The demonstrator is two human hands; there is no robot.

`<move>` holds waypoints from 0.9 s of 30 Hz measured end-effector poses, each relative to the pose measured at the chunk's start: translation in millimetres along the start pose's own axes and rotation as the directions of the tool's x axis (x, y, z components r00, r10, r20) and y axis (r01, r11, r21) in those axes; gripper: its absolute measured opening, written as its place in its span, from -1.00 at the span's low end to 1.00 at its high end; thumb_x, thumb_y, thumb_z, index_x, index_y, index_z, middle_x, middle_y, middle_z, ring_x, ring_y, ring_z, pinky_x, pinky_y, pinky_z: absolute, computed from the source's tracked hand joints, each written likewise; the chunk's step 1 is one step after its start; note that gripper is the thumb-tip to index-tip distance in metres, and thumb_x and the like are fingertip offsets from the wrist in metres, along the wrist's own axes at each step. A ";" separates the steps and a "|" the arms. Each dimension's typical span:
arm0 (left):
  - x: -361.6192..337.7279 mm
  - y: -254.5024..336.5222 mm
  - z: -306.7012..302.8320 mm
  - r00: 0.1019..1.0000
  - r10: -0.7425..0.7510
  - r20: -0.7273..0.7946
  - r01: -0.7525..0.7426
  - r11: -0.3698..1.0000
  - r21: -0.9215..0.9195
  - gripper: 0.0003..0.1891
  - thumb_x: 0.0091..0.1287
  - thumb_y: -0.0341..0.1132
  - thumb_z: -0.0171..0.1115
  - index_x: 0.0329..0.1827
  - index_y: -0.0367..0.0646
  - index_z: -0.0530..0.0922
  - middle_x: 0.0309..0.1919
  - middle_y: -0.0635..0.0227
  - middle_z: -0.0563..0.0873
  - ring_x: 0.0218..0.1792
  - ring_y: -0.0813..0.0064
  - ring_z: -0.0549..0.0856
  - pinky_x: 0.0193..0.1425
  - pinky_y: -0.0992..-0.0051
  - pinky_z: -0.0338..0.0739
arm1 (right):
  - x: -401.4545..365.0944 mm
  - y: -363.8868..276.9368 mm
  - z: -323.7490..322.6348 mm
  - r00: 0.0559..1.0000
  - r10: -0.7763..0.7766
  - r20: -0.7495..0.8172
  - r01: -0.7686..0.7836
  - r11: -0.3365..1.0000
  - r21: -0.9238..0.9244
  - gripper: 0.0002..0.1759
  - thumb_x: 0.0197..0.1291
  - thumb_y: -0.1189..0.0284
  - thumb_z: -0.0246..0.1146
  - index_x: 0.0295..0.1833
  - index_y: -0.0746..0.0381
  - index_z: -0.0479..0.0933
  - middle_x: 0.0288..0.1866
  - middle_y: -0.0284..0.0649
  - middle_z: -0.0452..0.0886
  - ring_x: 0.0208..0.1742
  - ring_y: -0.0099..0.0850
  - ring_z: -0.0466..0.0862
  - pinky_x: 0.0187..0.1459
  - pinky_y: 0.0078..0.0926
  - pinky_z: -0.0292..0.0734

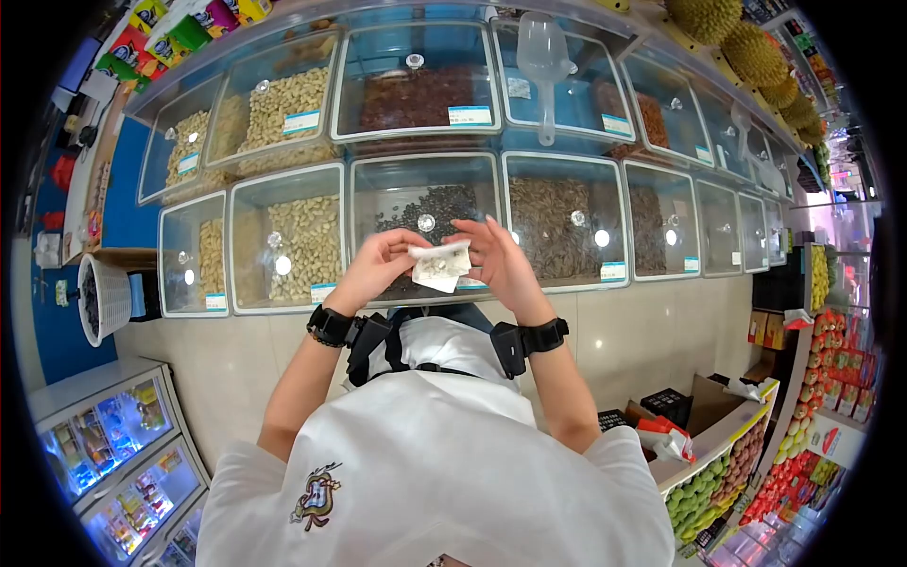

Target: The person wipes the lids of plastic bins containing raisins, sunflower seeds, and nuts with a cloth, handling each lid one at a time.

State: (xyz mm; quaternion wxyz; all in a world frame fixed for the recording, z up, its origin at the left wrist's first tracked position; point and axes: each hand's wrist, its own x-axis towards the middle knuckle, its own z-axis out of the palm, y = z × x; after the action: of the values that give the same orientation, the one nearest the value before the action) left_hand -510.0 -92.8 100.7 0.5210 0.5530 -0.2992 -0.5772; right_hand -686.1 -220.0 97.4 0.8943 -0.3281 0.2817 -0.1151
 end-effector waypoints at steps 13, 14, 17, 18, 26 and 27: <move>-30.0 -33.8 -43.2 0.888 0.402 -0.224 -0.132 0.689 0.713 -0.60 0.26 -0.41 0.10 0.19 -0.12 0.43 0.24 0.05 0.41 0.19 0.14 0.46 0.23 0.30 0.37 | 36.1 28.2 -46.2 0.960 -0.197 -0.198 0.089 0.888 -0.452 -0.73 0.20 0.31 0.27 -0.10 0.26 0.51 -0.25 -0.29 0.62 -0.29 -0.58 0.59 -0.30 -0.61 0.50; -34.1 -50.8 -63.2 0.842 0.479 -0.251 -0.094 0.586 0.805 -0.59 0.25 -0.41 0.10 0.19 -0.14 0.42 0.23 0.04 0.41 0.19 0.08 0.45 0.27 0.25 0.31 | 49.3 27.5 -79.8 0.831 -0.509 -0.226 0.202 0.654 -0.729 -0.78 0.21 0.36 0.23 -0.13 0.27 0.52 -0.35 -0.30 0.61 -0.39 -0.57 0.54 -0.39 -0.59 0.43; -53.9 -125.0 -135.5 0.683 0.455 -0.572 0.234 0.605 0.761 -0.54 0.21 -0.42 0.09 0.21 -0.28 0.34 0.18 -0.04 0.41 0.20 -0.04 0.38 0.31 0.18 0.21 | 49.5 -27.4 -90.2 0.639 -0.752 -0.161 0.014 0.222 -0.975 -0.69 0.18 0.55 0.11 0.06 0.27 0.52 -0.18 -0.06 0.66 -0.40 -0.33 0.65 -0.36 -0.47 0.50; -63.5 -147.7 -155.3 0.597 0.447 -0.667 0.391 0.564 0.728 -0.52 0.20 -0.42 0.09 0.21 -0.33 0.30 0.17 -0.07 0.42 0.21 -0.06 0.35 0.30 0.17 0.20 | 58.4 -26.4 -96.6 0.613 -0.789 -0.033 0.047 0.079 -0.996 -0.63 0.13 0.60 0.10 0.09 0.25 0.51 -0.07 -0.03 0.62 -0.23 -0.26 0.65 -0.21 -0.41 0.52; -117.8 -193.8 -210.3 -0.044 0.322 -0.946 0.862 0.491 0.128 -0.41 0.32 -0.21 -0.11 0.37 -0.32 0.11 0.40 -0.08 0.07 0.40 0.00 0.11 0.40 0.16 0.09 | 98.0 60.8 -119.9 0.802 -0.527 0.280 -0.053 -0.531 -0.846 -0.47 0.09 0.65 -0.02 0.26 0.40 0.29 0.30 0.06 0.34 0.36 -0.17 0.31 0.41 -0.21 0.06; -119.8 -199.5 -215.5 -0.086 0.315 -0.945 0.815 0.569 0.115 -0.41 0.33 -0.21 -0.15 0.38 -0.35 0.09 0.41 -0.09 0.03 0.41 -0.01 0.08 0.41 0.16 0.07 | 96.3 63.8 -116.6 0.811 -0.531 0.246 -0.083 -0.521 -0.849 -0.46 0.09 0.65 -0.02 0.27 0.41 0.28 0.31 0.07 0.33 0.37 -0.16 0.30 0.41 -0.20 0.05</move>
State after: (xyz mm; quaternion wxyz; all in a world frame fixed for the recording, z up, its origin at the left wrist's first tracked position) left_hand -377.8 124.1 -89.1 0.1361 0.9831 0.0969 0.0748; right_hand -673.9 -270.1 -58.4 0.0510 -0.9452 0.3074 -0.0977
